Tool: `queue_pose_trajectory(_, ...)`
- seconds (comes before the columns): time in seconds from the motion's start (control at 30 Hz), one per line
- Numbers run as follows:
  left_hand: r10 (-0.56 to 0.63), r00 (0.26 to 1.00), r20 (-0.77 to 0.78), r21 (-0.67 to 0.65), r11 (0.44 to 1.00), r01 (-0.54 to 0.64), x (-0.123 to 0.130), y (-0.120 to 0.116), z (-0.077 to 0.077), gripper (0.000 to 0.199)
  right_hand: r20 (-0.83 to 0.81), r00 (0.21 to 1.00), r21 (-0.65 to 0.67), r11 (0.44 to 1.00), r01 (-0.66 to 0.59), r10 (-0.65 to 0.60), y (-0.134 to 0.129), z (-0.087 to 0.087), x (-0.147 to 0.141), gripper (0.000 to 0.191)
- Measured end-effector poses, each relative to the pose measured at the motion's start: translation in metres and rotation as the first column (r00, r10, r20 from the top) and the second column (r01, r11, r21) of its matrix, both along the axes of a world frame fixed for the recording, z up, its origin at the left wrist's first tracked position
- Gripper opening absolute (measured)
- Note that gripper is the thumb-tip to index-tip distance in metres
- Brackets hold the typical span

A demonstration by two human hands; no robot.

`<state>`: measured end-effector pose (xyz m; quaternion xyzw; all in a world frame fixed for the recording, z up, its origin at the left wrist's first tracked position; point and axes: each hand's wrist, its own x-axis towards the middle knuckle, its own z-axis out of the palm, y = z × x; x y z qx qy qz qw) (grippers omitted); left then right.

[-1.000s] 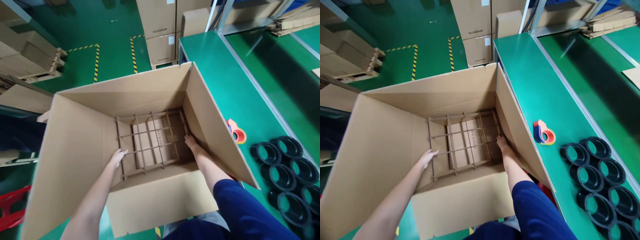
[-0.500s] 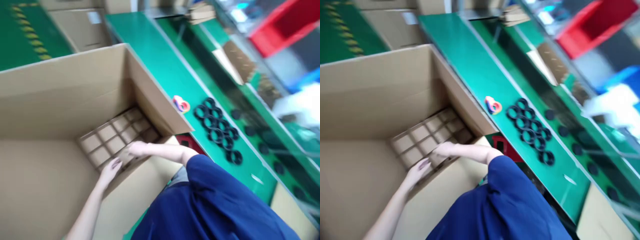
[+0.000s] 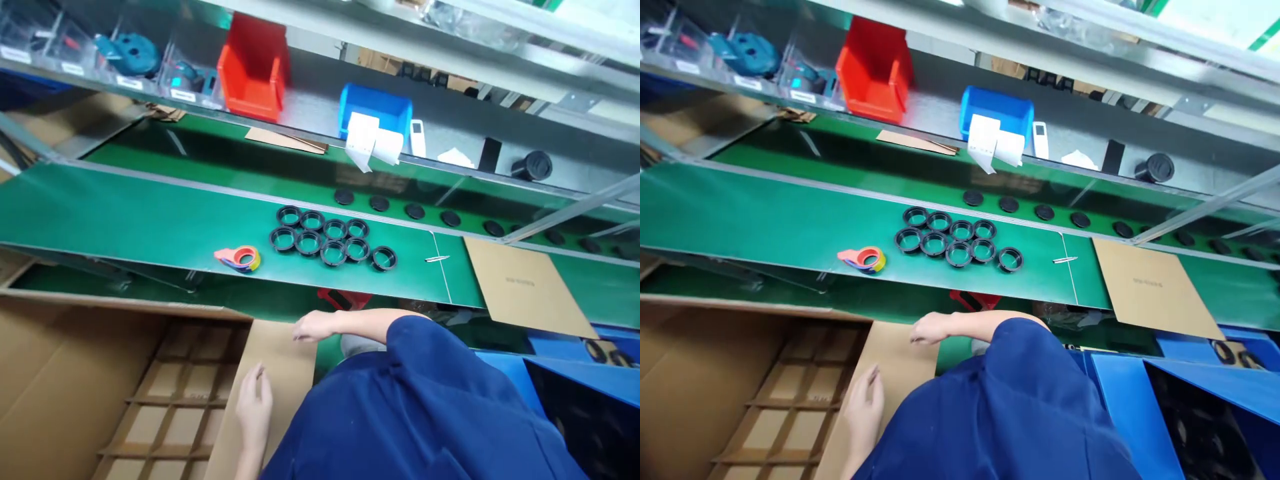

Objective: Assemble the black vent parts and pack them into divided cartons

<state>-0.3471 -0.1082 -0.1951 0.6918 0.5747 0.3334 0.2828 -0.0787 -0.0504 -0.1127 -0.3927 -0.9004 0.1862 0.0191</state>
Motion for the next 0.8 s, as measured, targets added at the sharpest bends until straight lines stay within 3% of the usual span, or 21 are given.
queue_pose_trajectory(0.1, -0.211, 0.977, -0.032, -0.022, 0.977, 0.210, 0.069, 0.015, -0.003, 0.040, -0.056, 0.964, 0.011, 0.965, 0.262, -0.261, 0.002, 0.008, 0.085, 0.019)
queue_pose_trajectory(0.2, -0.389, 0.919, -0.071, -0.070, 0.921, 0.384, 0.146, 0.031, 0.000, 0.040, -0.116, 0.849, -0.055, 0.857, 0.513, -0.516, 0.000, 0.009, 0.170, 0.022)
queue_pose_trajectory(0.33, -0.542, 0.829, -0.136, -0.122, 0.840, 0.529, 0.242, 0.056, 0.020, 0.040, -0.213, 0.708, -0.134, 0.738, 0.661, -0.673, 0.005, 0.005, 0.271, 0.020)
queue_pose_trajectory(0.43, -0.603, 0.780, -0.166, -0.149, 0.797, 0.585, 0.288, 0.075, 0.036, 0.038, -0.309, 0.556, -0.243, 0.629, 0.738, -0.772, 0.029, 0.002, 0.330, 0.017)
queue_pose_trajectory(0.57, -0.582, 0.796, -0.165, -0.160, 0.813, 0.560, 0.302, 0.093, 0.052, 0.037, -0.385, 0.261, -0.465, 0.431, 0.773, -0.885, 0.090, 0.005, 0.383, 0.018)
queue_pose_trajectory(0.7, -0.401, 0.903, -0.151, -0.161, 0.912, 0.378, 0.280, 0.101, 0.056, 0.039, -0.355, -0.080, -0.697, 0.207, 0.686, -0.931, 0.171, 0.013, 0.409, 0.017)
queue_pose_trajectory(0.8, -0.234, 0.967, -0.097, -0.188, 0.959, 0.213, 0.258, 0.101, 0.053, 0.043, -0.289, -0.278, -0.819, 0.086, 0.567, -0.916, 0.229, 0.022, 0.418, 0.023)
